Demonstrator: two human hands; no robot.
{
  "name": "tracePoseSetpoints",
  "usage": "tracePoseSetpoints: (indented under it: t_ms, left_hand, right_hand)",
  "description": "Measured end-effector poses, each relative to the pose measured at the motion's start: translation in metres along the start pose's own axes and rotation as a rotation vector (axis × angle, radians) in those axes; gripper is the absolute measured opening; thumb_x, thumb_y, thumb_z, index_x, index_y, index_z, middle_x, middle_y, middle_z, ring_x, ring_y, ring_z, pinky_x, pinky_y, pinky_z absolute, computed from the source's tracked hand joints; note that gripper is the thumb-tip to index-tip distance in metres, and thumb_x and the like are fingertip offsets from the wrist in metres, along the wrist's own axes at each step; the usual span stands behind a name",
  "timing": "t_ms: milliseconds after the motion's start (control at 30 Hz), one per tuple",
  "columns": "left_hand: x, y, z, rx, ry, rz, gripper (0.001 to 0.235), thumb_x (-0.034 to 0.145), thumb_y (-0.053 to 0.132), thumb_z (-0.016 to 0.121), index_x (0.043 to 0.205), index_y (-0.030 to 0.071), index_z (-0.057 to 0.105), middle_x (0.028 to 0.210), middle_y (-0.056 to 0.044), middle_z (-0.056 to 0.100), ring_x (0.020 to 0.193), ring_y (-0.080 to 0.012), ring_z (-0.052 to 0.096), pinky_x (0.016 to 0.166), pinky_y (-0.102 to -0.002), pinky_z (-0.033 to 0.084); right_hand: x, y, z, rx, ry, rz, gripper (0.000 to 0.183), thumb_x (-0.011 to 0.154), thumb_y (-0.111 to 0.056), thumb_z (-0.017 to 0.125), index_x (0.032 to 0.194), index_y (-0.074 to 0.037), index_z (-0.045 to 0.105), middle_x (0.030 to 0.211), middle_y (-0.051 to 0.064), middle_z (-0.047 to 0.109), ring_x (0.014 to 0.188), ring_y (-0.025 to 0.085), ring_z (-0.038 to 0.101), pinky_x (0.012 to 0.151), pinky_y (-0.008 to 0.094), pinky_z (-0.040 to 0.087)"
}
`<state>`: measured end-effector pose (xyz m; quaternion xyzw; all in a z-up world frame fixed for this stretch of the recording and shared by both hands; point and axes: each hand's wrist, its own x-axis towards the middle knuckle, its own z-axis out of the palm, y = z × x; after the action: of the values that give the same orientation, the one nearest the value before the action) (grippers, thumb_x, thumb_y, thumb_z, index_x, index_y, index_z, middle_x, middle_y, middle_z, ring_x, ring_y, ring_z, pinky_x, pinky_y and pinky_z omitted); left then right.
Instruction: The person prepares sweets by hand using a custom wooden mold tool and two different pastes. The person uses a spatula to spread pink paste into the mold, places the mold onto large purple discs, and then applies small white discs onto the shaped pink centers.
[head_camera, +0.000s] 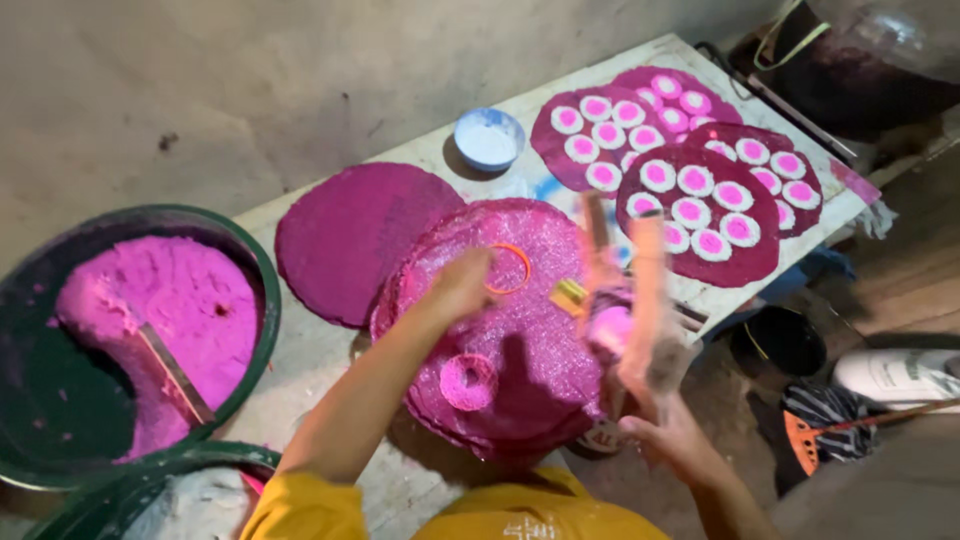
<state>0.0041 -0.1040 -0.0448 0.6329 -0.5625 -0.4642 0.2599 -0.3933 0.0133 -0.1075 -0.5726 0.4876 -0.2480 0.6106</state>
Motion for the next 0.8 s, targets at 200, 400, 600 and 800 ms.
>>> tracePoseSetpoints:
  t_ms: [200,400,600,800]
  left_hand:
    - [0.074,-0.052,0.019,0.603,0.298,-0.018,0.042,0.083,0.031,0.074,0.113,0.004,0.067,0.108,-0.022,0.07,0.101,-0.0397,0.07,0.085,-0.051,0.057]
    - [0.001,-0.074,-0.017,0.475,0.401,0.037,0.017,0.084,0.023,0.066,0.093,0.008,0.068,0.091,-0.02,0.071,0.087,-0.0425,0.07,0.074,-0.056,0.054]
    - [-0.065,-0.081,-0.018,0.441,0.474,0.053,0.017,0.085,0.02,0.067,0.094,0.006,0.064,0.086,-0.019,0.071,0.084,-0.0423,0.07,0.075,-0.055,0.054]
    - [-0.09,-0.047,-0.027,0.406,0.589,0.082,0.053,0.086,0.033,0.075,0.12,-0.003,0.057,0.118,-0.028,0.062,0.101,-0.0469,0.065,0.081,-0.053,0.054]
  right_hand:
    - [-0.025,-0.049,0.009,0.363,0.132,-0.416,0.087,0.078,-0.036,0.081,0.146,0.002,0.042,0.124,0.015,0.057,0.114,0.028,0.055,0.098,0.042,0.045]
    - [-0.029,-0.08,0.006,0.374,0.08,-0.466,0.08,0.083,-0.033,0.079,0.144,0.007,0.044,0.121,0.02,0.058,0.112,0.031,0.057,0.097,0.044,0.046]
    - [-0.006,-0.084,0.003,0.379,0.017,-0.419,0.08,0.083,-0.035,0.078,0.144,0.004,0.043,0.123,0.018,0.056,0.115,0.03,0.056,0.102,0.046,0.046]
    - [0.03,-0.095,0.003,0.096,-0.227,-0.371,0.081,0.091,-0.06,0.068,0.134,0.006,0.053,0.118,0.014,0.06,0.108,0.024,0.056,0.094,0.038,0.046]
